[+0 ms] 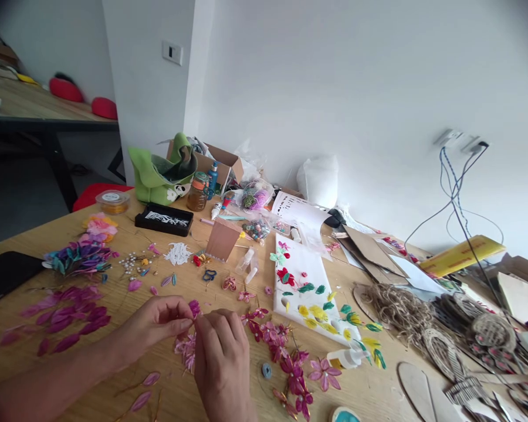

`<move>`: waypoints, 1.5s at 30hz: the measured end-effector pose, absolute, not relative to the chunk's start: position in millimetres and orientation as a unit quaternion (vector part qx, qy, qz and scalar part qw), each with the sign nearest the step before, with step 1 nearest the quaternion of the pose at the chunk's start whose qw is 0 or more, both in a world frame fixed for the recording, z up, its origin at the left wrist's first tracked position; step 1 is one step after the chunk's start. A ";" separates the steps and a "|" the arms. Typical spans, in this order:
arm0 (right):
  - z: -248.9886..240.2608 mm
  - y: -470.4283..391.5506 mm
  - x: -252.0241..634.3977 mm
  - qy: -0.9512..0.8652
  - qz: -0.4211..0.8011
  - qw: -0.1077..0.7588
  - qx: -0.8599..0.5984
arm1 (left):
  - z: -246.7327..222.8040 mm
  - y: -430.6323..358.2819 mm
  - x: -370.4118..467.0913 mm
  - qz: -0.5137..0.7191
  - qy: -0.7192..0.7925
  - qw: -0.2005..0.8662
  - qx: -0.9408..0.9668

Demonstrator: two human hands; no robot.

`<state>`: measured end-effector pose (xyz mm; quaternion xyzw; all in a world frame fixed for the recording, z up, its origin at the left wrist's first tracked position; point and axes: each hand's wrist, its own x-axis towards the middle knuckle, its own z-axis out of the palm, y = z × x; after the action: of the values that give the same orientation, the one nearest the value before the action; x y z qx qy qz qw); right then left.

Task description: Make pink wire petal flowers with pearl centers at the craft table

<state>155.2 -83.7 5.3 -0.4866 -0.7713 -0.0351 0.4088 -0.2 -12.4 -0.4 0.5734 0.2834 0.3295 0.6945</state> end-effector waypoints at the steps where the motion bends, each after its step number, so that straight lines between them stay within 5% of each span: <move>1: 5.7 -83.3 154.7 -0.766 -0.031 0.419 -0.486 | -0.7 -11.9 -0.3 0.332 0.283 0.697 0.570; 25: 6.1 -81.0 153.4 -0.746 -0.030 0.429 -0.509 | 2.4 -13.0 -3.9 0.357 0.294 0.582 0.669; 37: -1.2 -82.3 151.8 -0.756 -0.029 0.386 -0.528 | -7.5 -17.0 -0.6 0.377 0.328 0.385 0.776; 45: -1.1 -83.1 151.2 -0.759 -0.020 0.394 -0.517 | -5.9 -17.3 -3.8 0.392 0.308 0.345 0.795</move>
<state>151.2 -83.1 -1.1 -0.5175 -0.7593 -0.0202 0.3942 -3.8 -17.3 -5.9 0.7951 0.3080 0.3921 0.3451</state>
